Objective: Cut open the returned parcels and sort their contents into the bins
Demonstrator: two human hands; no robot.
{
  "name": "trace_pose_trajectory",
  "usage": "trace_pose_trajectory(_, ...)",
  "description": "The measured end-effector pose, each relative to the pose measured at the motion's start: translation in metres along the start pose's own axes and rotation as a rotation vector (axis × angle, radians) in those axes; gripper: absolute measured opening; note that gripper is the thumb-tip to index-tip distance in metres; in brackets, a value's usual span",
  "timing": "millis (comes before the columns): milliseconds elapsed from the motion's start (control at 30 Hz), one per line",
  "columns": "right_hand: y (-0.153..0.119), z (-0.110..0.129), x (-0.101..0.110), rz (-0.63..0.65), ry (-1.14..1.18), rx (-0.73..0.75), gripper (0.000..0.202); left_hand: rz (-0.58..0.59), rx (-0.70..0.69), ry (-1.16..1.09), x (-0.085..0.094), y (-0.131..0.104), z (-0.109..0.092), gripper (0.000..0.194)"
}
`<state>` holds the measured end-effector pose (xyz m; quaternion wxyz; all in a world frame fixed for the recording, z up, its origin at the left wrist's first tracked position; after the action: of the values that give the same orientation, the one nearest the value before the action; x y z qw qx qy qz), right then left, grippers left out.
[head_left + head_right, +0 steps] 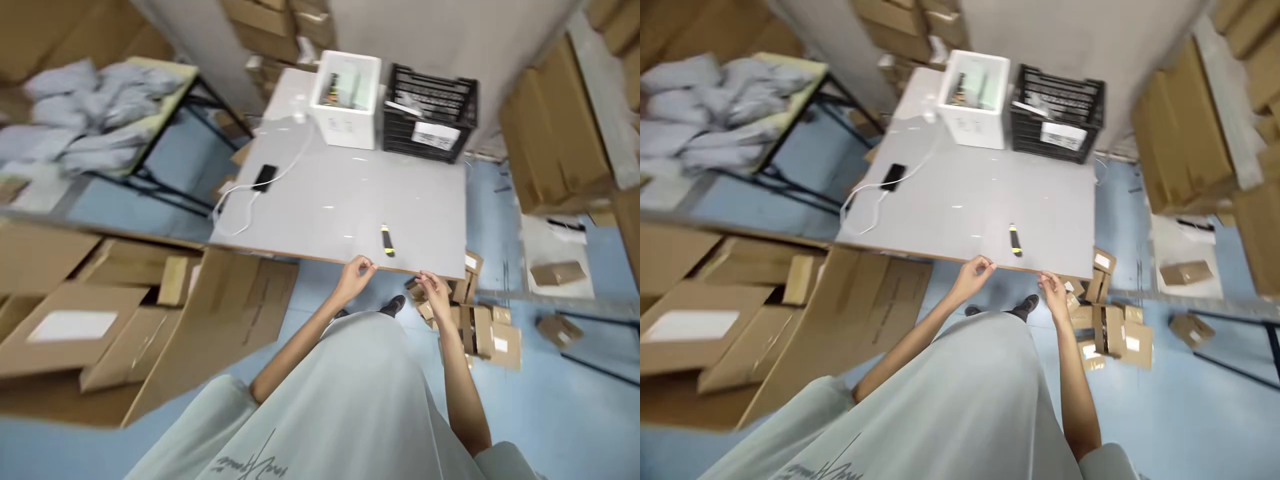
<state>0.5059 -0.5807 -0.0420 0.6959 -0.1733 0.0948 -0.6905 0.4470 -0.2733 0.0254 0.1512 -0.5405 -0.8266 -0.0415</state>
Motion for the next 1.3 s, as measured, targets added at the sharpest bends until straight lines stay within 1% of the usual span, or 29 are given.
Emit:
trace_pose_trajectory(67, -0.006, 0.026, -0.061, 0.106, -0.062, 0.061, 0.070, -0.155, -0.003, -0.068, 0.067, -0.014, 0.009, 0.039)
trace_pose_trajectory(167, -0.028, 0.056, -0.166, 0.297, -0.129, 0.144, 0.062, -0.383, 0.015, -0.134, 0.170, -0.051, 0.033, 0.034)
trace_pose_trajectory(267, -0.064, 0.072, -0.277, 0.489, -0.171, 0.159, 0.060, -0.587, 0.078, -0.160, 0.267, -0.104, 0.069, 0.031)
trace_pose_trajectory(333, -0.095, 0.075, -0.351, 0.626, -0.220, 0.149, 0.061, -0.727, 0.127, -0.183, 0.325, -0.146, 0.098, 0.031)
trace_pose_trajectory(367, -0.113, 0.076, -0.385, 0.697, -0.249, 0.149, 0.062, -0.802, 0.151, -0.200, 0.350, -0.168, 0.113, 0.032)
trace_pose_trajectory(433, -0.150, 0.078, -0.447, 0.837, -0.306, 0.158, 0.062, -0.960, 0.201, -0.242, 0.392, -0.213, 0.143, 0.032)
trace_pose_trajectory(500, -0.185, 0.078, -0.501, 0.968, -0.353, 0.176, 0.061, -1.106, 0.255, -0.283, 0.422, -0.254, 0.172, 0.033)
trace_pose_trajectory(600, -0.227, 0.072, -0.569, 1.119, -0.399, 0.188, 0.061, -1.280, 0.343, -0.325, 0.454, -0.303, 0.209, 0.034)
trace_pose_trajectory(700, -0.254, 0.058, -0.630, 1.224, -0.430, 0.177, 0.064, -1.397, 0.411, -0.343, 0.482, -0.334, 0.232, 0.035)
trace_pose_trajectory(767, -0.267, 0.048, -0.672, 1.279, -0.438, 0.167, 0.067, -1.441, 0.438, -0.344, 0.503, -0.344, 0.241, 0.036)
trace_pose_trajectory(833, -0.278, 0.040, -0.714, 1.326, -0.435, 0.155, 0.068, -1.478, 0.457, -0.333, 0.527, -0.348, 0.246, 0.038)
trace_pose_trajectory(967, -0.294, 0.032, -0.806, 1.413, -0.436, 0.147, 0.066, -1.555, 0.488, -0.291, 0.587, -0.341, 0.249, 0.043)
trace_pose_trajectory(1067, -0.297, 0.028, -0.878, 1.447, -0.438, 0.160, 0.066, -1.581, 0.504, -0.239, 0.639, -0.324, 0.250, 0.045)
trace_pose_trajectory(1167, -0.291, 0.023, -0.951, 1.427, -0.441, 0.185, 0.068, -1.588, 0.488, -0.178, 0.695, -0.302, 0.256, 0.049)
trace_pose_trajectory(1233, -0.285, 0.020, -0.999, 1.391, -0.443, 0.215, 0.069, -1.602, 0.458, -0.146, 0.736, -0.287, 0.266, 0.052)
trace_pose_trajectory(1300, -0.282, 0.017, -1.048, 1.367, -0.431, 0.256, 0.070, -1.624, 0.427, -0.136, 0.781, -0.272, 0.283, 0.055)
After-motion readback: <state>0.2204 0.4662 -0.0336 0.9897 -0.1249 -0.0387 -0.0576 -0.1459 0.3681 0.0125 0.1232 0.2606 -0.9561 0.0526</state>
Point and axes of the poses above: each hand's wrist, its own y-axis towards the middle knuckle, its own x-axis out of the back of the hand, z = x × y, the point moved 10 cm from there along y, towards the middle knuckle, and after that the axes turned 7 degrees about -z, right-handed, at the moved point
